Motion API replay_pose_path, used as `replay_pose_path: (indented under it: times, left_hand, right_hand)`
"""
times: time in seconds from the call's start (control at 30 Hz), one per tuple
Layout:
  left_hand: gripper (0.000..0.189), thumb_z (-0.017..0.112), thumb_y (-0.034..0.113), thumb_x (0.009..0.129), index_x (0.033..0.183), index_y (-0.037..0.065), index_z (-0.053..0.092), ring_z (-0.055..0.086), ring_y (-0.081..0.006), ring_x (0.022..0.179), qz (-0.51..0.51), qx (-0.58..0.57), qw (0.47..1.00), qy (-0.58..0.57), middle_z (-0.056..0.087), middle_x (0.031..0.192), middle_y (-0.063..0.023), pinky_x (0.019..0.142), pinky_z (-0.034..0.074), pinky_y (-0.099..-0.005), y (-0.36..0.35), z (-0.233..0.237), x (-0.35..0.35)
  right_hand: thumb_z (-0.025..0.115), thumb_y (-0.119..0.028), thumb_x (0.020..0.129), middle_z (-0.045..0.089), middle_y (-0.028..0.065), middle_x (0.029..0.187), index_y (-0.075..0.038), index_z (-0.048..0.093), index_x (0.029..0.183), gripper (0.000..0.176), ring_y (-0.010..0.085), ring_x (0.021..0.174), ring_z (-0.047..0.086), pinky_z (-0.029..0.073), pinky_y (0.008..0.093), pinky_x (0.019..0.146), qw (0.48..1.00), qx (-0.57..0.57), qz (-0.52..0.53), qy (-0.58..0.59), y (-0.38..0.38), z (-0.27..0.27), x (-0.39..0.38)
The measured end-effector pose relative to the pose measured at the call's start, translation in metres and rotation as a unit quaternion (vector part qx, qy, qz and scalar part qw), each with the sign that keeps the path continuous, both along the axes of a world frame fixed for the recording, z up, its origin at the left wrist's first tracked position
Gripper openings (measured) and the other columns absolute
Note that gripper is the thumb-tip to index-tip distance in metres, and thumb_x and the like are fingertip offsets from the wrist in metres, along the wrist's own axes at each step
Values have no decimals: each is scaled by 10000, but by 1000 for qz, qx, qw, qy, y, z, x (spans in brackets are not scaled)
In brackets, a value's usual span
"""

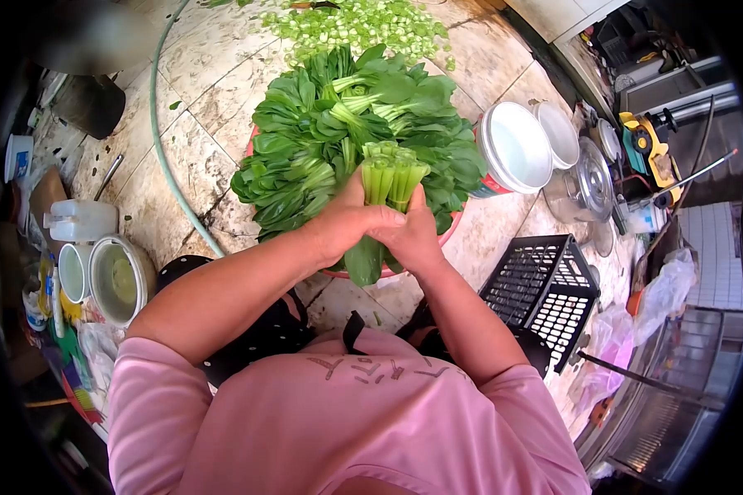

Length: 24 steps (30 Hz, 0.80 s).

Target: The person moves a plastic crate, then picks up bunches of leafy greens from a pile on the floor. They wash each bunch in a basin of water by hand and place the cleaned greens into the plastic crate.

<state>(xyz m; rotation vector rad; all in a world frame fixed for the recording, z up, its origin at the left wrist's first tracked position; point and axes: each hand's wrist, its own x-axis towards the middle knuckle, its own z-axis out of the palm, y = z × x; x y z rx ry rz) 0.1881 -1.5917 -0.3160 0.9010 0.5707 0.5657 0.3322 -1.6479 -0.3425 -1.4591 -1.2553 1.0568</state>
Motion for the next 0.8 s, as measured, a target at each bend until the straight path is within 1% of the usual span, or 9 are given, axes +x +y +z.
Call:
replay_pose_path:
  times: [0.07, 0.3, 0.37, 0.43, 0.5, 0.63, 0.7, 0.77, 0.8]
  left_hand:
    - [778, 666, 105, 776, 1424, 28, 244, 412, -215, 1255, -20, 39, 999, 15, 425, 1341, -111, 1079, 314, -351, -1, -2, 2]
    - [828, 657, 45, 737, 1441, 32, 222, 341, -254, 1335, -26, 48, 998, 0, 357, 1407, -139, 1105, 284, -378, -17, 14, 23]
    - [827, 642, 39, 736, 1444, 35, 217, 312, -265, 1356, -10, 39, 997, -60, 332, 1428, -147, 1108, 278, -382, -20, 23, 33]
    - [869, 635, 34, 703, 1458, 34, 204, 298, -287, 1367, -16, 33, 997, -68, 317, 1450, -147, 1124, 237, -388, -22, 35, 44]
    - [941, 627, -11, 717, 1502, 55, 111, 287, -280, 1384, -31, 61, 993, -92, 290, 1472, -159, 1131, 237, -380, -23, 42, 56]
    - [981, 655, 42, 690, 1503, 52, 106, 251, -287, 1406, -48, 111, 985, -126, 268, 1488, -170, 1156, 177, -395, -36, 57, 89]
    - [979, 661, 55, 679, 1498, 50, 125, 297, -294, 1379, -63, 123, 982, -129, 301, 1469, -176, 1147, 203, -402, -44, 65, 110]
    - [945, 655, 55, 686, 1488, 47, 155, 357, -299, 1335, -95, 204, 966, -125, 345, 1442, -178, 1139, 223, -401, -46, 66, 132]
    - [898, 652, 49, 696, 1473, 47, 201, 403, -285, 1297, -120, 214, 962, -118, 377, 1424, -176, 1096, 309, -392, -46, 68, 142]
  right_hand:
    - [875, -290, 649, 594, 136, 1173, -26, 397, 1285, 838, 245, 1047, 602, 470, 349, 909, 999, 9, -36, -32, -1, 3, 4]
    - [861, -212, 660, 601, 139, 1169, -24, 387, 1287, 808, 230, 1062, 599, 472, 347, 920, 997, 17, -18, -73, -5, 20, 45]
    - [865, -217, 642, 597, 157, 1166, -17, 374, 1295, 841, 251, 1074, 599, 468, 351, 931, 996, 47, -28, -64, -4, 30, 54]
    - [869, -232, 626, 592, 166, 1168, -11, 368, 1297, 866, 268, 1089, 594, 467, 355, 937, 987, 44, -37, -151, -9, 46, 68]
    - [858, -244, 616, 606, 178, 1139, -8, 372, 1290, 863, 297, 1072, 607, 480, 365, 922, 984, 57, -65, -154, -16, 63, 82]
    - [816, -233, 621, 631, 204, 1051, -3, 399, 1241, 782, 343, 995, 632, 505, 383, 868, 971, 104, -104, -191, -39, 90, 118]
    - [819, -206, 630, 635, 161, 1070, -23, 442, 1212, 717, 269, 989, 642, 503, 361, 871, 948, 139, -126, -257, -58, 108, 136]
    - [821, -215, 618, 651, 159, 982, -34, 459, 1146, 666, 304, 923, 661, 523, 372, 823, 919, 153, -155, -328, -81, 117, 160]
    - [821, -214, 617, 647, 159, 972, -35, 459, 1130, 653, 312, 914, 658, 523, 376, 815, 907, 158, -163, -355, -93, 121, 173]
